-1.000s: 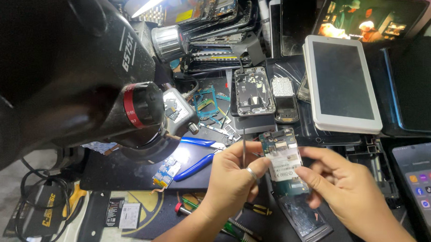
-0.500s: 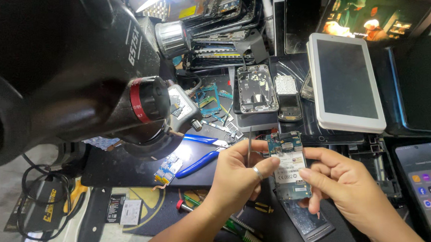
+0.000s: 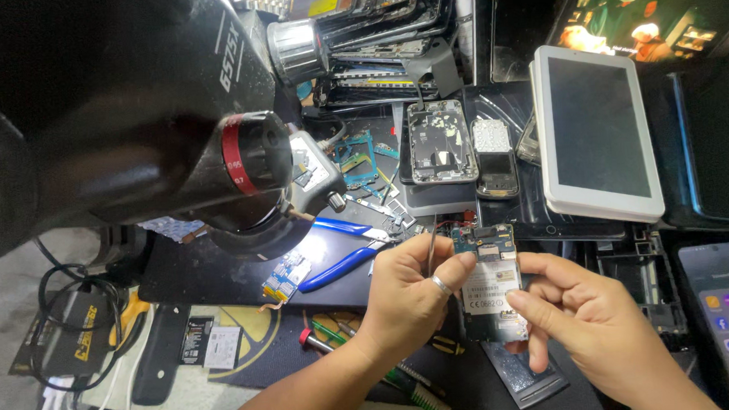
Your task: The person disassembles a smartphone using a screwdriver and tweezers, removing screws, the battery, and internal components. The person then reassembles the phone by placing components back and securing them.
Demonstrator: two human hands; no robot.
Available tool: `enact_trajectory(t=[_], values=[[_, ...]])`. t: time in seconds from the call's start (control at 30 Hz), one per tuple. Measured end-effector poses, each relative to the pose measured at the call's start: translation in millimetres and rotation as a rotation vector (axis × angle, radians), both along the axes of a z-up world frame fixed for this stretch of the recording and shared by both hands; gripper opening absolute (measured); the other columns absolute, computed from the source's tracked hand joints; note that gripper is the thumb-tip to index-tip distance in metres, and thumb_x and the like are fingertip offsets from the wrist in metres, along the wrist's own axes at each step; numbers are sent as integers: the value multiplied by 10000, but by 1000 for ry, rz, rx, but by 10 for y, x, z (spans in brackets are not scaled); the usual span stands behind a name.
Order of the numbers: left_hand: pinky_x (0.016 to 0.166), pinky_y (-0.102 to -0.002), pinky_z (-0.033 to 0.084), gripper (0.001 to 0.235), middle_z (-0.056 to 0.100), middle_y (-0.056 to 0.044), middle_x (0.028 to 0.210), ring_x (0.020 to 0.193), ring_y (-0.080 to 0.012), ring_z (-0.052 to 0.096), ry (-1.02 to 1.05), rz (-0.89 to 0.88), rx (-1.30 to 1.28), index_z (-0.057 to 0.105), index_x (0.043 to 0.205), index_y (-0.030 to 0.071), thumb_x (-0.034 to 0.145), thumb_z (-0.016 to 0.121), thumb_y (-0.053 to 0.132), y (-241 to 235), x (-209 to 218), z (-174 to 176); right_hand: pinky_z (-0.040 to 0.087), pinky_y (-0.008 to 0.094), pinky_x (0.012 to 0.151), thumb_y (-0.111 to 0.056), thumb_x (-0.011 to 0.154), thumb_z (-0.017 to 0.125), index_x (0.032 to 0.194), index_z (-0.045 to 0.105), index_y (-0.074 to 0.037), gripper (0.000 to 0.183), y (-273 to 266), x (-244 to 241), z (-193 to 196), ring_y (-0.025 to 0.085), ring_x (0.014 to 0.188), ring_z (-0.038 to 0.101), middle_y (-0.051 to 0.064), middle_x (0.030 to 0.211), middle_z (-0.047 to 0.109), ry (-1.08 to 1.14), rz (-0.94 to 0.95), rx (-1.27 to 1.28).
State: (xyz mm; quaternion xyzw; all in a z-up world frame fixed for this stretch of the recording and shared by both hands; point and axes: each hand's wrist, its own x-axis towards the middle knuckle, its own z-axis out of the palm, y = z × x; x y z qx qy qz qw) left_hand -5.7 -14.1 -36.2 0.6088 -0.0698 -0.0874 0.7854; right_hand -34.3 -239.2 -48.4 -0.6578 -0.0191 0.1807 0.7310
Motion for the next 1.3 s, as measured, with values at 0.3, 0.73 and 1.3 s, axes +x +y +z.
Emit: enact_trajectory(t=[0.3,0.73,1.3], values=[[382,-200,364,172,645,10,710,459,-15,490,113,-16,81,710,977,5,953,723,174,43,48,138,565,303,577,-56,977,665,1397,605,18,430,-31,23,-56,168,523,677,148,742,731,13,-71,-99],[576,-271,494,343,661,-17,808,675,-72,553,-370,-94,433,651,1217,-21,919,794,69,221,-134,529,630,342,631,-99,1002,642,1323,602,57,359,-39,46,-58,226,670,782,187,941,770,-123,-52,-16],[507,-398,526,335,578,-92,843,634,-252,683,-754,403,1802,684,1191,47,876,692,163,1451,-517,500,426,213,528,-173,1083,638,959,712,48,264,-57,-73,207,104,611,552,94,722,632,-261,-435,-269]])
